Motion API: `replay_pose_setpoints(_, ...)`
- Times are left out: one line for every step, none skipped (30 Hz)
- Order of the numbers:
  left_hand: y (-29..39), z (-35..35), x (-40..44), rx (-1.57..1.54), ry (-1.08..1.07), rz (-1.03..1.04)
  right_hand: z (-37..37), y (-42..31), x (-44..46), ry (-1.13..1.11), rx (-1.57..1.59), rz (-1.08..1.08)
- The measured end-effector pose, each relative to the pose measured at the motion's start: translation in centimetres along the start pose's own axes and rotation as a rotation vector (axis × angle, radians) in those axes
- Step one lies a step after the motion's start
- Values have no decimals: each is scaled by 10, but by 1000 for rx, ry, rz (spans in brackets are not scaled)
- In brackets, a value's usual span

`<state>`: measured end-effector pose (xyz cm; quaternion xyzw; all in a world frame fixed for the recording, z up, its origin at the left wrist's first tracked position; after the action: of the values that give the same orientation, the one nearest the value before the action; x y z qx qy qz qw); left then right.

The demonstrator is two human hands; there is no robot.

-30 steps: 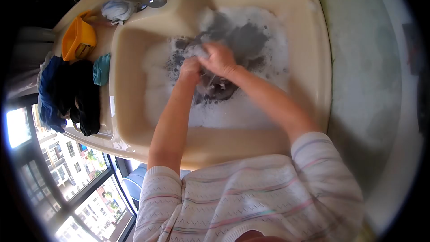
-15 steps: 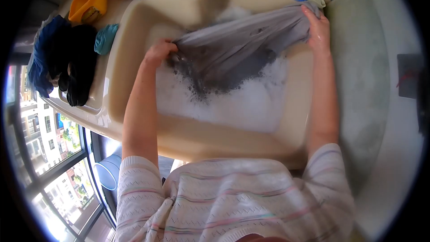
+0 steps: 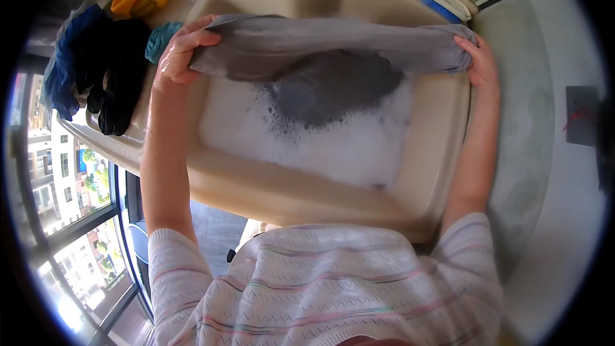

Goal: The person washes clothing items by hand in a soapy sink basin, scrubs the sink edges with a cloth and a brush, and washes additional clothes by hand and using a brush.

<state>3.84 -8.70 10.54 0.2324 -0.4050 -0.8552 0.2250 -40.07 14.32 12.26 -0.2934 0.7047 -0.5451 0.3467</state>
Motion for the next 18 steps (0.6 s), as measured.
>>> replay_pose_setpoints(-4, -3, 2, -1, 56, -35, 4, 5, 1, -11, -58, 6)
replay_pose_setpoints(-10, -9, 5, -1, 113, -66, 12, 9, 6, -24, -116, 10)
replay_pose_setpoints(-16, -16, 8, -2, 172, -95, 18, 14, 13, -41, -174, 11)
replay_pose_setpoints(-26, -24, 17, 103, 277, -109, 21, 27, 23, -46, -367, 32)
replay_pose_setpoints(-40, -36, 25, 171, 334, -86, 25, 44, 36, -51, -564, 49)
replay_pose_setpoints(-56, -49, 33, 236, 391, -62, 28, 57, 44, -55, -763, 63)
replay_pose_setpoints(-70, -59, 37, 300, 450, -40, 36, 66, 45, -144, -972, 89)
replay_pose_setpoints(-83, -64, 39, 387, 495, -119, 48, 73, 42, -238, -1180, 115)
replay_pose_setpoints(-94, -68, 40, 475, 539, -200, 61, 80, 40, -333, -1387, 140)
replay_pose_setpoints(-107, -74, 41, 563, 581, -283, 75, 81, 40, -345, -1400, 25)
replay_pose_setpoints(-128, -86, 48, 506, 585, -281, 89, 82, 38, -355, -1408, -85)
replay_pose_setpoints(-154, -100, 56, 450, 587, -282, 103, 85, 34, -364, -1412, -191)
replay_pose_setpoints(-169, -105, 61, 394, 588, -279, 125, 88, 30, -331, -1338, -308)
replay_pose_setpoints(-179, -96, 62, 338, 561, -323, 147, 94, 27, -294, -1260, -424)
replay_pose_setpoints(-190, -79, 63, 283, 533, -364, 166, 107, 27, -337, -1248, -441)
replay_pose_setpoints(-198, -65, 64, 229, 505, -405, 176, 120, 23, -298, -1302, -430)
replay_pose_setpoints(-197, -51, 65, 179, 479, -382, 182, 130, 20, -260, -1357, -418)
replay_pose_setpoints(-190, -35, 64, 125, 452, -363, 179, 139, 21, -347, -1377, -251)
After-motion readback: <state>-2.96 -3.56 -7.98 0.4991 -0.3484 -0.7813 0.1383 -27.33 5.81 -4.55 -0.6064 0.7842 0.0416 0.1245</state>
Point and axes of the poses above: each hand's wrist, its own x-axis towards the middle knuckle, its own z-axis out of the palm, y = z × x, the point moved 3 cm from there along x, towards the middle knuckle, and after that the axes turned 5 degrees about -x, right-handed, at the moved point
